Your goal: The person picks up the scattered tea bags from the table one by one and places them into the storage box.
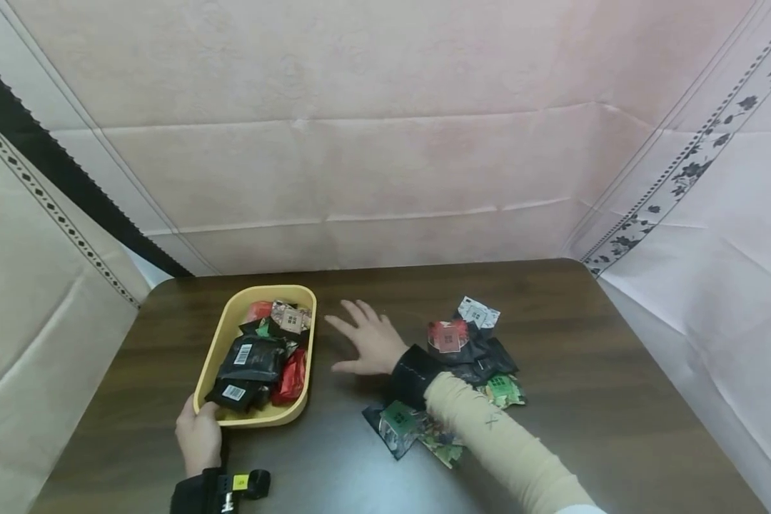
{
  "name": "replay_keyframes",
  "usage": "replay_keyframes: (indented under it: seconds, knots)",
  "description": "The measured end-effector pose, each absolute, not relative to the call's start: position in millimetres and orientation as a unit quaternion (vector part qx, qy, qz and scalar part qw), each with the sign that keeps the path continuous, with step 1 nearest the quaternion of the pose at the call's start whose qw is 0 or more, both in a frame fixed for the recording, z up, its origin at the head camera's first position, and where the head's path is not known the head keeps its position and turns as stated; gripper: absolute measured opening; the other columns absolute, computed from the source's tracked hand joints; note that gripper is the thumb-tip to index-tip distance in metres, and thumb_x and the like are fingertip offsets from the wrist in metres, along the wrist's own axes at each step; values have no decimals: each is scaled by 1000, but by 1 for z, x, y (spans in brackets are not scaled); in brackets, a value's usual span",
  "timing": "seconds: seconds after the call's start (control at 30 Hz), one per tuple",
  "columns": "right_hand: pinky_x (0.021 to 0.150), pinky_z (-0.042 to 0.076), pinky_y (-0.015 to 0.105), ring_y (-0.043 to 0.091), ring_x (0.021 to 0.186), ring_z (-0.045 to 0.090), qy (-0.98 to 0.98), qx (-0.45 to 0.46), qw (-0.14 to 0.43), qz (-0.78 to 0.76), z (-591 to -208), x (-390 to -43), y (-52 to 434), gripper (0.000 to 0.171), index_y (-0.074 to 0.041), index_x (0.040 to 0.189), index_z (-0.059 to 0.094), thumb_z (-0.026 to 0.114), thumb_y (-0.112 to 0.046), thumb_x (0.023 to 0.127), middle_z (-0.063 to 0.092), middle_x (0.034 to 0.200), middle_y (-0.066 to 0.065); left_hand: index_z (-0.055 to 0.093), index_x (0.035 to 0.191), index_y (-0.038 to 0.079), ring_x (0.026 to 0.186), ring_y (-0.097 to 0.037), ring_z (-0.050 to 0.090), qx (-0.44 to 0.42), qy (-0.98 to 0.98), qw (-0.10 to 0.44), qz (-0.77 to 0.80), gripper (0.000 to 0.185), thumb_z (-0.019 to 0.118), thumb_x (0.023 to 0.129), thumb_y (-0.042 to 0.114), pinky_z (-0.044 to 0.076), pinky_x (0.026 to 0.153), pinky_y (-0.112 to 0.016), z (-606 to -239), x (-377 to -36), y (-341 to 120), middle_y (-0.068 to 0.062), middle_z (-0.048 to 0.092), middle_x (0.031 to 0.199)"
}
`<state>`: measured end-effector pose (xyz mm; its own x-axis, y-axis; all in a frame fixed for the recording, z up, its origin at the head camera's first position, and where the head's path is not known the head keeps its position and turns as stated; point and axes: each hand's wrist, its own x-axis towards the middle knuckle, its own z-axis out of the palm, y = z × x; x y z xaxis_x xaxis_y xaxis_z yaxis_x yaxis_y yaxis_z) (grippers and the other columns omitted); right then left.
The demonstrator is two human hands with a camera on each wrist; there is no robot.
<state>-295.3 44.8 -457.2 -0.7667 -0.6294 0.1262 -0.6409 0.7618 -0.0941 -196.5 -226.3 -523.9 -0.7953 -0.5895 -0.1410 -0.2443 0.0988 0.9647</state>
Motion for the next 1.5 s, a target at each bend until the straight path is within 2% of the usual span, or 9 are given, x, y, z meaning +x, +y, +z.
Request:
replay_keyframes:
  seconds: [0.13,0.33,0.47,0.57,0.77,0.97,1.17,1.4,1.5]
  knots:
    - [89,35,59,37,130,21,-947,310,41,72,-467,-298,87,83,-26,143,29,62,-58,74,20,147,13,38,134,-6,111,-32,38,291,-728,138,-606,49,33,85,1,29,91,-39,-524,-196,-228,-25,42,130]
    - [77,45,52,38,113,41,-980,179,56,60,-479,-296,139,75,-15,134,45,64,-55,73,41,129,18,37,134,-6,112,-31,37,289,-722,136,-614,49,32,85,1,28,92,-38,-524,-196,-227,-24,41,131]
    - [70,47,50,40,103,44,-996,59,34,61,-484,-294,160,78,-12,130,49,64,-58,70,44,124,21,41,131,-7,107,-30,38,288,-729,138,-605,47,33,85,1,31,86,-32,-523,-196,-226,-24,43,127]
    - [67,47,48,41,98,43,-998,25,6,61,-487,-297,166,80,-13,132,47,67,-56,68,44,123,21,42,128,-8,104,-28,38,290,-731,141,-601,45,33,85,1,29,79,-24,-522,-195,-226,-23,45,124]
    - [60,45,41,36,88,43,-997,30,-11,63,-490,-303,164,68,-11,123,55,72,-43,66,47,106,18,40,131,-8,109,-29,37,291,-725,138,-608,47,32,86,1,30,88,-32,-523,-196,-226,-24,42,128]
    - [66,44,40,29,75,48,-992,65,16,104,-495,-310,159,26,-6,89,62,75,-17,68,48,84,13,41,131,-7,108,-29,38,291,-727,142,-606,47,32,85,1,30,83,-27,-525,-196,-226,-23,43,127]
    - [65,46,38,26,68,52,-991,79,49,92,-494,-315,155,6,-4,73,64,69,-3,69,52,73,11,35,136,-5,114,-33,36,291,-719,131,-617,50,32,86,1,27,95,-44,-526,-198,-226,-24,39,132]
    - [66,44,38,26,72,52,-965,122,159,170,-475,-312,138,13,-7,64,57,66,1,67,53,73,9,43,128,-6,102,-27,40,289,-729,139,-604,45,32,86,1,31,78,-28,-525,-197,-225,-20,46,122]
    - [64,45,36,25,72,53,-940,175,201,213,-465,-308,116,16,-8,62,54,66,2,63,54,77,10,43,130,-5,105,-27,40,288,-728,140,-606,46,31,86,1,32,83,-32,-524,-196,-224,-20,46,125]
